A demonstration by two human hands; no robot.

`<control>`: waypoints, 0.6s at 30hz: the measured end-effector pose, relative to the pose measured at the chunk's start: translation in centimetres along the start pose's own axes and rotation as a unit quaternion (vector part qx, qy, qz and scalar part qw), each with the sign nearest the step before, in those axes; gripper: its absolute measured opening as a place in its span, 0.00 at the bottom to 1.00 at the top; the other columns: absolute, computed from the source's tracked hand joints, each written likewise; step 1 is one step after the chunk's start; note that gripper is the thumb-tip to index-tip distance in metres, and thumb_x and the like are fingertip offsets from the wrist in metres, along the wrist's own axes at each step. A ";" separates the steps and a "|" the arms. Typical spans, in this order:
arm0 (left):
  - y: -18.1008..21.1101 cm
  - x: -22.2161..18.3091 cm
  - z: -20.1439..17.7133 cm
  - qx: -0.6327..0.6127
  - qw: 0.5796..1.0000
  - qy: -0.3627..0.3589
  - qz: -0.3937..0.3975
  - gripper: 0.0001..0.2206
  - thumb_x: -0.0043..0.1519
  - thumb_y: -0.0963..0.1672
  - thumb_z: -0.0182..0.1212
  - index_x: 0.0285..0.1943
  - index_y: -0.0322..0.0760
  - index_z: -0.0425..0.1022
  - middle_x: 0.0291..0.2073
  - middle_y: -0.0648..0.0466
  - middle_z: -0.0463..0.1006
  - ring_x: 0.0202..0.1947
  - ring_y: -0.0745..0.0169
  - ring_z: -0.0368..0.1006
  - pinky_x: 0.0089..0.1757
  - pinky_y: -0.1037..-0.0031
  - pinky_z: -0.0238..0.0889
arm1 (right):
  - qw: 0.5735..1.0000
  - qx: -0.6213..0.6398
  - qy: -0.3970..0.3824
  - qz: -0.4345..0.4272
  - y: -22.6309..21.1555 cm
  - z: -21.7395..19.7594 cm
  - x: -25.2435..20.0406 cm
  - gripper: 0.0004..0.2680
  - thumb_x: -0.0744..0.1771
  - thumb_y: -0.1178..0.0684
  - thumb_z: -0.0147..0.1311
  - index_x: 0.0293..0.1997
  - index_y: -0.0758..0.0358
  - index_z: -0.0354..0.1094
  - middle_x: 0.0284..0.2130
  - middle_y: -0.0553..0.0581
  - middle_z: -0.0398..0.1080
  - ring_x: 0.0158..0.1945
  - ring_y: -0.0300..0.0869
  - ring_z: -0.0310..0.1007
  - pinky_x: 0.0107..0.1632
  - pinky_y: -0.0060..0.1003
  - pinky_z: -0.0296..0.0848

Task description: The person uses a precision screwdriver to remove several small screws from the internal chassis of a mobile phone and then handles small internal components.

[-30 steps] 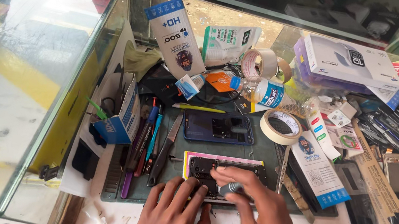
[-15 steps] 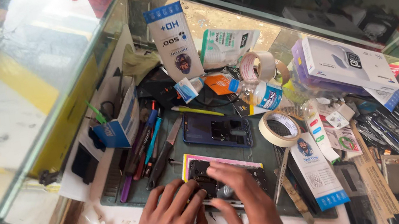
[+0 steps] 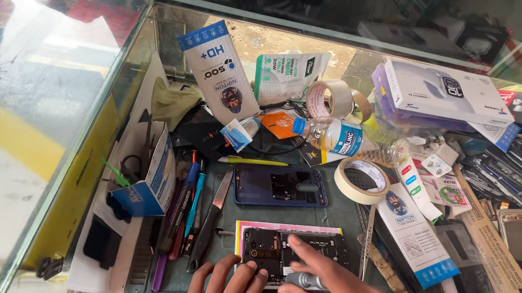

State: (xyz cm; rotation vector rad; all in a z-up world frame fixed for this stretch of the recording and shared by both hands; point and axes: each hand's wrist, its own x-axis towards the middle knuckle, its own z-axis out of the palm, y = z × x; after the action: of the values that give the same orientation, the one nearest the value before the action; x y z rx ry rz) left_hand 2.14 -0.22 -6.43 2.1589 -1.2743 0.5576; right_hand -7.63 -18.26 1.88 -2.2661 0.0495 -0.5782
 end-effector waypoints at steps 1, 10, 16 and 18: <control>0.0 -0.1 -0.1 0.002 1.000 0.010 0.005 0.20 0.49 0.45 0.67 0.52 0.37 0.80 0.49 0.51 0.76 0.55 0.44 0.71 0.51 0.51 0.61 | 1.000 0.021 -0.020 -0.005 0.0 0.1 -0.2 0.23 0.62 0.65 0.63 0.67 0.61 0.67 0.59 0.61 0.76 0.56 0.45 0.80 0.52 0.37 0.84; 0.5 0.6 -1.7 -0.019 1.000 -0.010 -0.004 0.22 0.49 0.46 0.67 0.53 0.35 0.78 0.50 0.51 0.76 0.57 0.46 0.68 0.52 0.53 0.60 | 0.998 0.011 -0.067 0.008 -1.1 0.4 0.7 0.19 0.64 0.64 0.62 0.62 0.59 0.68 0.45 0.60 0.77 0.53 0.43 0.82 0.48 0.38 0.82; 0.9 1.2 -2.2 -0.026 0.999 -0.026 -0.023 0.22 0.48 0.45 0.65 0.54 0.34 0.77 0.49 0.51 0.75 0.58 0.46 0.67 0.54 0.52 0.58 | 0.998 0.044 -0.032 0.039 -2.4 0.9 1.1 0.18 0.66 0.66 0.56 0.63 0.59 0.67 0.53 0.61 0.78 0.53 0.45 0.81 0.45 0.35 0.84; 0.9 1.1 -2.7 -0.027 0.999 -0.023 -0.018 0.22 0.49 0.44 0.64 0.54 0.35 0.78 0.50 0.52 0.75 0.59 0.46 0.67 0.54 0.54 0.58 | 0.998 -0.007 -0.006 0.061 -2.6 1.4 1.2 0.20 0.65 0.62 0.66 0.64 0.56 0.67 0.54 0.59 0.79 0.50 0.44 0.81 0.38 0.32 0.84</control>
State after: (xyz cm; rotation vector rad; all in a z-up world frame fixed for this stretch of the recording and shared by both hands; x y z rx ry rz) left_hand 1.68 0.47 -3.51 2.1565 -1.2569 0.4563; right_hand -6.39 -15.71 3.37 -2.2628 0.1856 -0.5002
